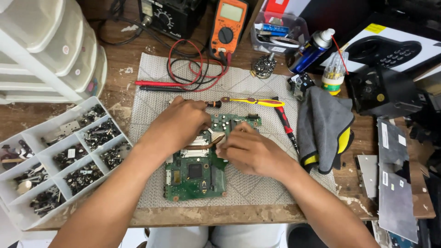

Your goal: Picking screws from an organizer and using a screwdriver to fasten components on a motherboard.

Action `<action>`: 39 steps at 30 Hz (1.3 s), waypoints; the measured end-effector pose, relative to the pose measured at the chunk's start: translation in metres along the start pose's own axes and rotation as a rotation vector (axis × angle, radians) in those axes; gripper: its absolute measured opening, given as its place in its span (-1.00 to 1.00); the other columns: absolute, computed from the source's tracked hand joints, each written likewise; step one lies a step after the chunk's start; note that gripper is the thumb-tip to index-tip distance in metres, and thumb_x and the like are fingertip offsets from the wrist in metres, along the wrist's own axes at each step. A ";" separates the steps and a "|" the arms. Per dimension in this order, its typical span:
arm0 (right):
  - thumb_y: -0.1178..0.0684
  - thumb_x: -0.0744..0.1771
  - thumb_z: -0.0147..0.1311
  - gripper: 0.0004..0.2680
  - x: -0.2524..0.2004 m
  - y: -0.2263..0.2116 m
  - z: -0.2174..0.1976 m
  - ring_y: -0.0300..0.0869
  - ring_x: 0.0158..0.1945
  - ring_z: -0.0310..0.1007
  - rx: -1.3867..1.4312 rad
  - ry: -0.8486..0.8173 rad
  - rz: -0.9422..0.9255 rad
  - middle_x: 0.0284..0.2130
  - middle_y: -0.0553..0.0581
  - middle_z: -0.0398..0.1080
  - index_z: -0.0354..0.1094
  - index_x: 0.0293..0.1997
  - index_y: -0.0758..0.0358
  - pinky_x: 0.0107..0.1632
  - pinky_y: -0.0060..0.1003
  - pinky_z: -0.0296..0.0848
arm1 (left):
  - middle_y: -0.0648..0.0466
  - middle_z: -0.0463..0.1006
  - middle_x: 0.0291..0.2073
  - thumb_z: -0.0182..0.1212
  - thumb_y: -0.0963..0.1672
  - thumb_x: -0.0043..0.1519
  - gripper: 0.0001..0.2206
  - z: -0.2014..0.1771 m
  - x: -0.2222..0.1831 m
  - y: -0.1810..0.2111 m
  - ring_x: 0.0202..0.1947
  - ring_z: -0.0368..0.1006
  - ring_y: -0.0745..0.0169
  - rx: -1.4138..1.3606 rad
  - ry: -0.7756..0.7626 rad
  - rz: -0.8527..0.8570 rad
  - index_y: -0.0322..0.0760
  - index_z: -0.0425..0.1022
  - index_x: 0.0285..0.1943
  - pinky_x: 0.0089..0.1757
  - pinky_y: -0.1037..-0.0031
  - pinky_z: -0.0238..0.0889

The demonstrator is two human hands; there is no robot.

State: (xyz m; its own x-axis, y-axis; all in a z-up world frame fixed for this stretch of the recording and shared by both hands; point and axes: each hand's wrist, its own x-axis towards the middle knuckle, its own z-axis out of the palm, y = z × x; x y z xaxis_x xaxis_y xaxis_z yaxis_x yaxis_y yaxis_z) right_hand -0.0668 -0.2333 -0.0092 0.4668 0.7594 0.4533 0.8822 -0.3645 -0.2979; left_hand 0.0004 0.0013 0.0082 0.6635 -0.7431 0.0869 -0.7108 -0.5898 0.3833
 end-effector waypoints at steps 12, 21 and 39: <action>0.31 0.29 0.16 -0.89 0.007 -0.013 0.003 -0.22 -0.40 0.41 -0.069 0.001 -0.096 -0.49 -0.01 0.45 0.47 -0.36 0.17 -0.07 -0.26 0.37 | 0.08 0.60 -0.37 0.27 -0.21 0.22 -0.90 0.005 -0.001 -0.002 -0.25 0.56 0.03 0.000 0.003 -0.031 -0.22 0.70 -0.29 -0.08 0.22 0.22; 0.29 0.29 0.15 -0.90 0.006 -0.011 -0.007 -0.19 -0.39 0.44 -0.169 -0.084 -0.042 -0.49 0.03 0.47 0.46 -0.38 0.18 -0.03 -0.22 0.40 | 0.09 0.61 -0.37 0.24 -0.22 0.24 -0.88 0.007 0.000 -0.001 -0.25 0.55 0.04 -0.023 0.013 -0.033 -0.24 0.69 -0.29 -0.09 0.24 0.22; 0.30 0.34 0.14 -0.90 0.040 0.004 -0.006 -0.02 -0.23 0.49 0.008 0.109 0.153 -0.36 0.16 0.47 0.51 -0.10 0.33 -0.15 -0.21 0.40 | 0.04 0.63 -0.32 0.22 -0.28 0.21 -0.86 0.011 0.002 -0.002 -0.23 0.55 -0.01 -0.015 0.049 0.001 -0.28 0.68 -0.34 -0.07 0.21 0.24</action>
State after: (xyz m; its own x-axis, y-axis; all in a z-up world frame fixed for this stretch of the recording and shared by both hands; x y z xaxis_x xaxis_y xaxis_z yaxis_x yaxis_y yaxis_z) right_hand -0.0441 -0.2079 0.0121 0.5995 0.6325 0.4905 0.8003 -0.4664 -0.3767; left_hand 0.0006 -0.0028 -0.0019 0.6739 -0.7270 0.1315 -0.7078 -0.5844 0.3969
